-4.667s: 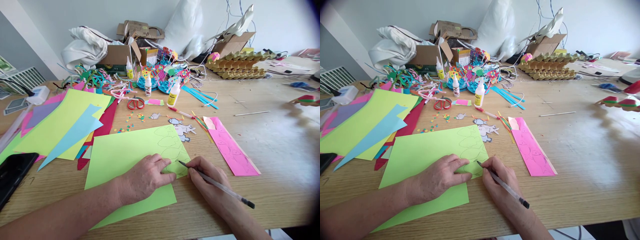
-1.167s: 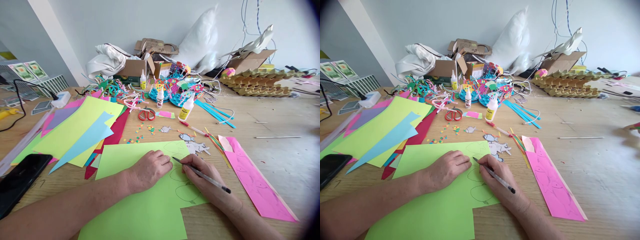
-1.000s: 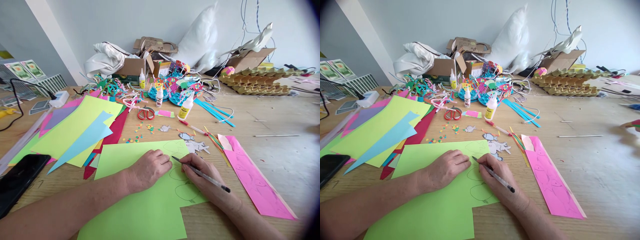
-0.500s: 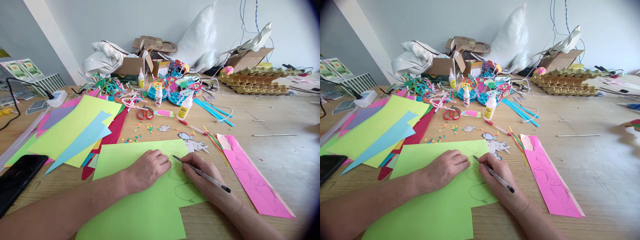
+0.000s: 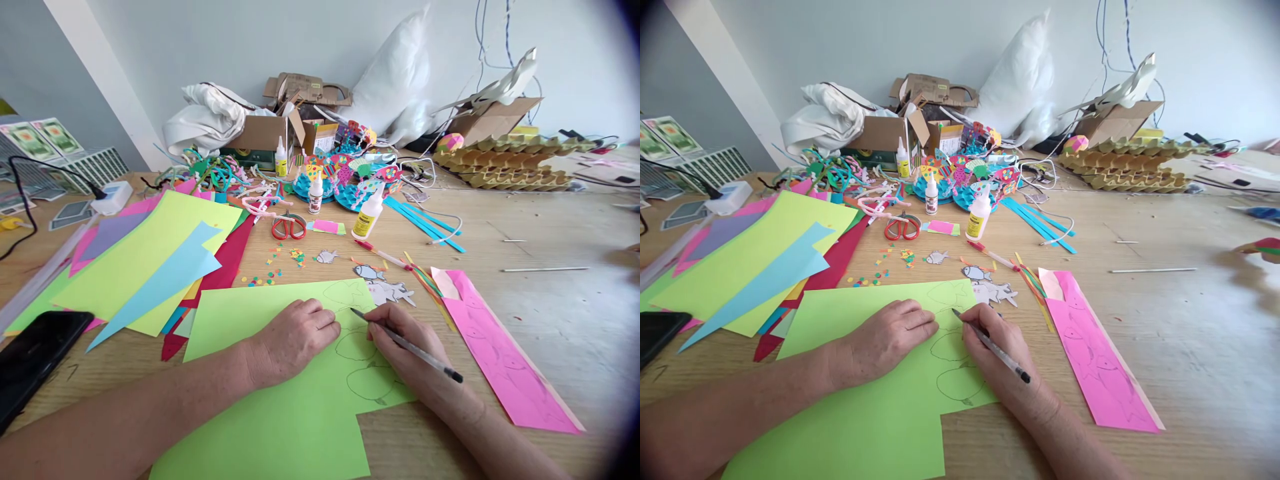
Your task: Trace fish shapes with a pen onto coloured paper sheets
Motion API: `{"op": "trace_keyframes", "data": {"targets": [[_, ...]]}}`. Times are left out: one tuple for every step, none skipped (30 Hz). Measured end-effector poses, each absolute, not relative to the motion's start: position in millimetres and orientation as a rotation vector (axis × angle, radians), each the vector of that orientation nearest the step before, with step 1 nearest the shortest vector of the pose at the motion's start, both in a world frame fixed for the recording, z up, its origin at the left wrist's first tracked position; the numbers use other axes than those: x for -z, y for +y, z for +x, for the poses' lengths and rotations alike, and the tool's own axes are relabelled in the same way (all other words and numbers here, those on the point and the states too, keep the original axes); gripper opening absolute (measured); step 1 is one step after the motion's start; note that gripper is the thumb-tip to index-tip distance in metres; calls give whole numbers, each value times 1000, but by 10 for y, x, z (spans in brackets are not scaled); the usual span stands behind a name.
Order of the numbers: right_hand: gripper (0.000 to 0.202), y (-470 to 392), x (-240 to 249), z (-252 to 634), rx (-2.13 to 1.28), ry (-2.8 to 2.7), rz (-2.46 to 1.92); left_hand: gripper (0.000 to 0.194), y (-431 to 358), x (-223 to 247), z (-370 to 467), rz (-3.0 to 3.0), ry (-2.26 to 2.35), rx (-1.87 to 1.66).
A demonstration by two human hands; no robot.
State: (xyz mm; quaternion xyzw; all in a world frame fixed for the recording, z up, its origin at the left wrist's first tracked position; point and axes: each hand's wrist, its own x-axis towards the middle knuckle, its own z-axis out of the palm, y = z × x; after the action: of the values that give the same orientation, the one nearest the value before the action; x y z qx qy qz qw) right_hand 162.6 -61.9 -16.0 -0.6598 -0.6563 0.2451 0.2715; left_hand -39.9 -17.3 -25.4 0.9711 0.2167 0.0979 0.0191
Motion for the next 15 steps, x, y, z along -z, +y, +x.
{"op": "trace_keyframes", "data": {"targets": [[13, -620, 155, 1626, -657, -1766, -1783, 17, -174, 253, -400, 3015, 672, -303], [12, -621, 152, 1625, -654, -1762, -1789, 17, -175, 250, -401, 3016, 671, -302], [12, -620, 150, 1624, -652, -1757, -1794, 17, -176, 247, -402, 3016, 671, -299], [12, -619, 150, 1623, -650, -1750, -1796, 18, -177, 243, -403, 3017, 671, -297], [11, -618, 151, 1623, -650, -1743, -1797, 18, -178, 239, -404, 3017, 670, -293], [11, -618, 154, 1623, -651, -1737, -1796, 18, -178, 235, -404, 3016, 671, -290], [11, -619, 157, 1623, -653, -1732, -1793, 17, -179, 231, -404, 3014, 672, -290], [11, -620, 160, 1624, -655, -1729, -1789, 17, -179, 228, -404, 3012, 674, -291], [10, -622, 162, 1625, -657, -1726, -1787, 17, -179, 225, -403, 3011, 677, -292], [10, -624, 163, 1626, -658, -1723, -1787, 17, -179, 224, -402, 3010, 679, -293], [10, -626, 164, 1627, -657, -1718, -1789, 17, -179, 224, -402, 3010, 681, -294], [10, -627, 163, 1628, -651, -1714, -1791, 17, -179, 225, -401, 3010, 681, -294], [9, -627, 161, 1628, -646, -1712, -1795, 17, -179, 226, -401, 3012, 680, -292], [9, -626, 160, 1627, -640, -1711, -1799, 18, -179, 228, -401, 3012, 679, -293], [9, -624, 159, 1627, -635, -1711, -1804, 18, -179, 230, -402, 3013, 679, -295]]}}
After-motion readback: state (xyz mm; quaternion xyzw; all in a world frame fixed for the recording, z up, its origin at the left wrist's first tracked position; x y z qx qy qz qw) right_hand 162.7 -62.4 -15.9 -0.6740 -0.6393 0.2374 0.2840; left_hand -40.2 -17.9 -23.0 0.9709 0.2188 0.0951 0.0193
